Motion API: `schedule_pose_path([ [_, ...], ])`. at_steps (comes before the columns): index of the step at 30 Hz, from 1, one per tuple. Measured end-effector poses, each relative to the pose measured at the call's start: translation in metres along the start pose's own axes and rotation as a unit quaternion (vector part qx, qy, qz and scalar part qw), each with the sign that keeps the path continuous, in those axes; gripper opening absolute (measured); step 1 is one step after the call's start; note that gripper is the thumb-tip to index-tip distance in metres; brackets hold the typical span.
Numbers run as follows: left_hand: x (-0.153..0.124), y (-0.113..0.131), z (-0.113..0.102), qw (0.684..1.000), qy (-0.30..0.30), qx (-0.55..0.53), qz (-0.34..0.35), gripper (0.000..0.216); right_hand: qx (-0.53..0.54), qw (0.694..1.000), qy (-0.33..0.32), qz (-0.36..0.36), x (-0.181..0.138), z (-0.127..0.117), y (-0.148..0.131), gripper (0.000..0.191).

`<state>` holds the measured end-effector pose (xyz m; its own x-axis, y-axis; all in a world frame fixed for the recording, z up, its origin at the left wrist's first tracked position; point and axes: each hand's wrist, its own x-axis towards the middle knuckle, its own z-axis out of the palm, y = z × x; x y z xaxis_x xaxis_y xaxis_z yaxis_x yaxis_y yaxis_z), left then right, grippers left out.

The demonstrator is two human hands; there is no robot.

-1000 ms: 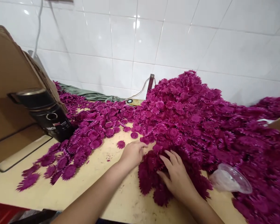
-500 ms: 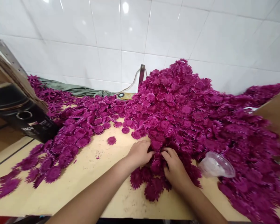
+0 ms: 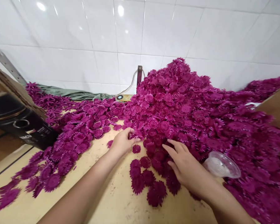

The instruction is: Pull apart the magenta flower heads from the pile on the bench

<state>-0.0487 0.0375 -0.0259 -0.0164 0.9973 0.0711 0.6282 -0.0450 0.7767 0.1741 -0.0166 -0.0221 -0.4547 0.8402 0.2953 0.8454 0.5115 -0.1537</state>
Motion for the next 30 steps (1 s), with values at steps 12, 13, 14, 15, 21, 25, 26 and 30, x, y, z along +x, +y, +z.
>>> schedule_pose_path([
  [12,-0.015,-0.007,-0.005,0.94,-0.106,-0.301,-0.117,0.011,-0.028,0.998,-0.052,-0.02,0.017,0.035,-0.029,0.029],
  [13,-0.016,-0.007,-0.006,0.928,-0.118,-0.329,-0.126,0.011,-0.028,0.999,-0.036,-0.011,0.017,0.032,-0.024,0.029],
  [14,-0.016,-0.008,-0.005,0.919,-0.124,-0.351,-0.129,0.013,-0.019,1.0,-0.021,-0.011,0.018,0.029,-0.021,0.028],
  [15,-0.016,-0.01,-0.004,0.915,-0.126,-0.361,-0.124,0.014,-0.004,1.0,-0.006,-0.014,0.018,0.025,-0.022,0.028],
  [21,-0.013,-0.021,0.011,0.932,-0.102,-0.339,-0.074,0.022,0.115,0.989,0.097,0.015,0.036,0.019,-0.044,0.021],
  [25,-0.019,-0.015,0.014,0.947,-0.081,-0.304,-0.07,0.024,0.224,0.968,0.102,0.052,0.058,0.031,-0.047,0.024],
  [26,-0.021,-0.013,0.014,0.949,-0.074,-0.296,-0.072,0.024,0.259,0.959,0.092,0.062,0.063,0.034,-0.047,0.024],
  [30,-0.024,-0.013,0.02,0.953,-0.061,-0.286,-0.081,0.026,0.365,0.927,0.048,0.067,0.071,0.044,-0.047,0.022],
])
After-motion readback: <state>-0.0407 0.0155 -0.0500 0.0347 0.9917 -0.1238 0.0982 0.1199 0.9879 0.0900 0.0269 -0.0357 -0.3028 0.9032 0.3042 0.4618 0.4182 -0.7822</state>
